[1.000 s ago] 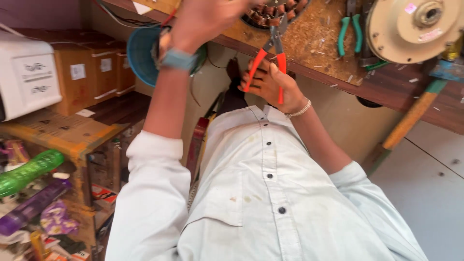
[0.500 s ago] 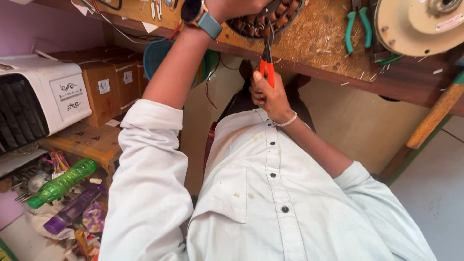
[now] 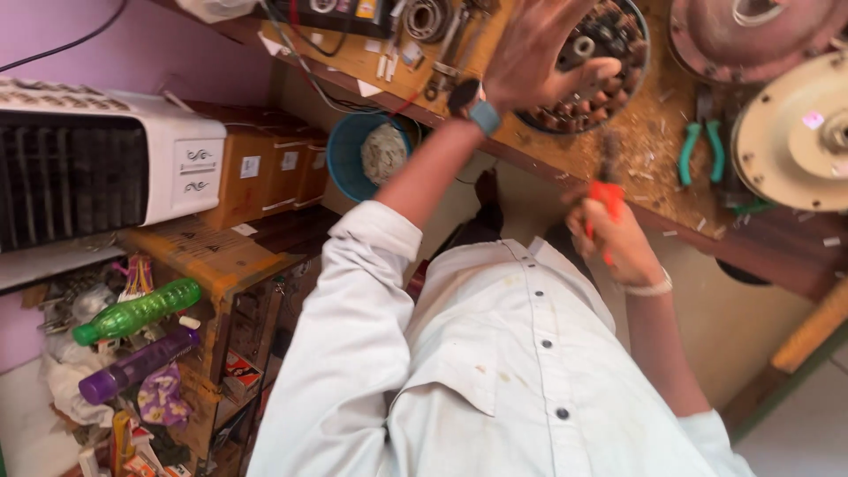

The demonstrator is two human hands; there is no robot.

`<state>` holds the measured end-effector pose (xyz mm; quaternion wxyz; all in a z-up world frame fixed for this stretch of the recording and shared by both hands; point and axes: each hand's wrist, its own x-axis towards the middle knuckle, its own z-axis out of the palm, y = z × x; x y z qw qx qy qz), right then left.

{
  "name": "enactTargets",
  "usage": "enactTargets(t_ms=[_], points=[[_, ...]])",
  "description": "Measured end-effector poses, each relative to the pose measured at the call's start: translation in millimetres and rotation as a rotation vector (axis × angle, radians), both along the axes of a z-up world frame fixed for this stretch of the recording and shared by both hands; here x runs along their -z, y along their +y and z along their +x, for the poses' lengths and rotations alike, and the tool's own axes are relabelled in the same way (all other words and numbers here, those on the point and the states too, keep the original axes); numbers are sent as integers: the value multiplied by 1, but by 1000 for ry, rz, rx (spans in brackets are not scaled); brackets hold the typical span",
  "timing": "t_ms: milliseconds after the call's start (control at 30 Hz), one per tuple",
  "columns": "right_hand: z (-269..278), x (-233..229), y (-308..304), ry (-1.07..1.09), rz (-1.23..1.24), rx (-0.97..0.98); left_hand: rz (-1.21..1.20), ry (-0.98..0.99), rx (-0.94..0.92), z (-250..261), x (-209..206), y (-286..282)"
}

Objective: The person uses pliers to trim and adjust copper windings on a circular motor stator. They repeatedly cut small wire ends and manipulate the coils on the stator while working at a cluttered bench.

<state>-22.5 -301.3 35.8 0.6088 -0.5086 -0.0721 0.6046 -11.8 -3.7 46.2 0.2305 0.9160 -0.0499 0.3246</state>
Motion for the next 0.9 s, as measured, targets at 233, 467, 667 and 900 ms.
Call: enactTargets(t_ms=[233, 467, 667, 900], points=[[8, 22, -52, -297, -32, 367, -188, 201, -60, -95, -22, -49], [17, 29, -49, -797, -215, 350, 9, 111, -217, -77, -15, -73], [31, 15, -28, -919, -99, 431, -136, 1, -255, -77, -9, -81], [37, 5, -14, -851, -222, 434, -240, 50, -209, -76, -15, -74]])
